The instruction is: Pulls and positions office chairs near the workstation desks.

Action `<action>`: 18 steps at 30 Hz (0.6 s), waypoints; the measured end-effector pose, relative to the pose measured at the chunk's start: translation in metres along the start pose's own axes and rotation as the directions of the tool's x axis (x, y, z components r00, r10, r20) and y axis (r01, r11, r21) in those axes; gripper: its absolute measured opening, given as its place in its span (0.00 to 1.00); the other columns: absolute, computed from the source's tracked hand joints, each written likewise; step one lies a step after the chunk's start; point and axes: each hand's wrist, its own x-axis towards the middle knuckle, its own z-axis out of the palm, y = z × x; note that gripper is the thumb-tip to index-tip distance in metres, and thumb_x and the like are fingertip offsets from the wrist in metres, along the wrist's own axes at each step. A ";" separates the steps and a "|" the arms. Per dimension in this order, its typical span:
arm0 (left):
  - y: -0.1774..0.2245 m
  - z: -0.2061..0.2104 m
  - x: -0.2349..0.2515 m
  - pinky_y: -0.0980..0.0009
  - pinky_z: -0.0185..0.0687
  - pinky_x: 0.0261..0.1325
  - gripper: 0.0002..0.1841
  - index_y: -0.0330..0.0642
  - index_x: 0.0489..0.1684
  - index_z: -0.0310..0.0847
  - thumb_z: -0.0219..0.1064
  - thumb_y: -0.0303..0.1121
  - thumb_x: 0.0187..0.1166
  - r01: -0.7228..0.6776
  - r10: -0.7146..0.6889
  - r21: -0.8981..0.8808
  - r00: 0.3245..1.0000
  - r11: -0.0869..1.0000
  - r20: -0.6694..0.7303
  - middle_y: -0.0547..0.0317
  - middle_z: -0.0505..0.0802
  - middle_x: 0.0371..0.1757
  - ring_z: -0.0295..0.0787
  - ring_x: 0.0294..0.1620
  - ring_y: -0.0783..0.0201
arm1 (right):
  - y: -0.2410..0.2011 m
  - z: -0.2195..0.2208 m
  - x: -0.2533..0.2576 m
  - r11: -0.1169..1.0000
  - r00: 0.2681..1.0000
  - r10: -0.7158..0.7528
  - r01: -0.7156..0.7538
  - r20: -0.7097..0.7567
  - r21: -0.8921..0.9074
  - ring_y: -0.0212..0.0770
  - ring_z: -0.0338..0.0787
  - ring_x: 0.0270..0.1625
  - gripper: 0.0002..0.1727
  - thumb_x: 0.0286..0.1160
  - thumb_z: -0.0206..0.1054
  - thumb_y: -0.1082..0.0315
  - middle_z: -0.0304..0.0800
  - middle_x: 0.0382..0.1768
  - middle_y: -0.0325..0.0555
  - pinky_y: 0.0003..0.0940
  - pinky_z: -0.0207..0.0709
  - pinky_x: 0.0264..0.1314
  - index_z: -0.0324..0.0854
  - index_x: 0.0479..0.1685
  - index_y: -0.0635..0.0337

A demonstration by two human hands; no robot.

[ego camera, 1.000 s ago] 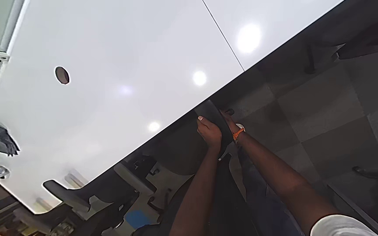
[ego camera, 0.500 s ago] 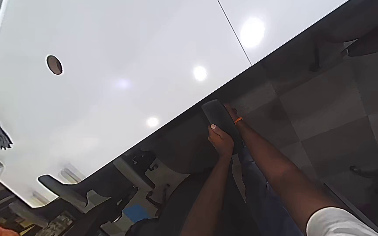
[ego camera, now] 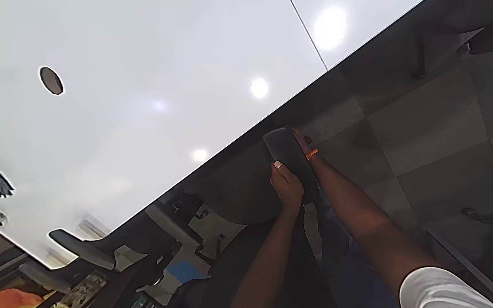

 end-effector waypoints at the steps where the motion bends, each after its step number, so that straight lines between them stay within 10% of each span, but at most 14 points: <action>1: 0.001 0.000 0.003 0.57 0.85 0.52 0.28 0.35 0.56 0.80 0.32 0.43 0.94 0.001 -0.001 0.009 1.000 1.000 0.000 0.51 0.89 0.34 0.90 0.43 0.58 | -0.003 0.002 0.002 1.000 1.000 0.004 -0.004 -0.003 -0.007 0.14 0.81 0.31 0.22 0.90 0.40 0.68 0.81 0.24 0.25 0.15 0.79 0.42 0.79 0.29 0.56; 7: 0.022 -0.001 0.032 0.50 0.84 0.53 0.31 0.38 0.56 0.80 0.28 0.46 0.95 0.052 -0.051 0.017 0.998 0.998 -0.044 0.47 0.90 0.40 0.90 0.48 0.53 | 0.009 0.009 0.039 0.995 0.999 -0.029 0.027 -0.018 -0.101 0.18 0.81 0.28 0.23 0.91 0.47 0.65 0.81 0.22 0.30 0.20 0.79 0.37 0.79 0.24 0.57; 12: 0.033 -0.007 0.061 0.44 0.83 0.52 0.37 0.40 0.55 0.80 0.25 0.55 0.94 0.093 -0.094 -0.016 0.992 0.996 -0.084 0.44 0.89 0.45 0.89 0.51 0.49 | -0.027 0.030 0.051 0.868 0.958 0.287 -0.263 -0.007 -0.422 0.50 0.82 0.66 0.18 0.90 0.49 0.75 0.83 0.64 0.72 0.39 0.70 0.74 0.76 0.63 0.84; 18: 0.036 -0.012 0.069 0.47 0.83 0.47 0.38 0.44 0.46 0.80 0.24 0.60 0.91 0.115 -0.125 -0.091 0.985 0.989 -0.116 0.48 0.88 0.40 0.88 0.47 0.53 | -0.037 0.037 0.060 0.753 0.914 0.399 -0.278 0.077 -0.596 0.55 0.81 0.73 0.19 0.90 0.52 0.73 0.82 0.69 0.71 0.43 0.68 0.80 0.78 0.66 0.81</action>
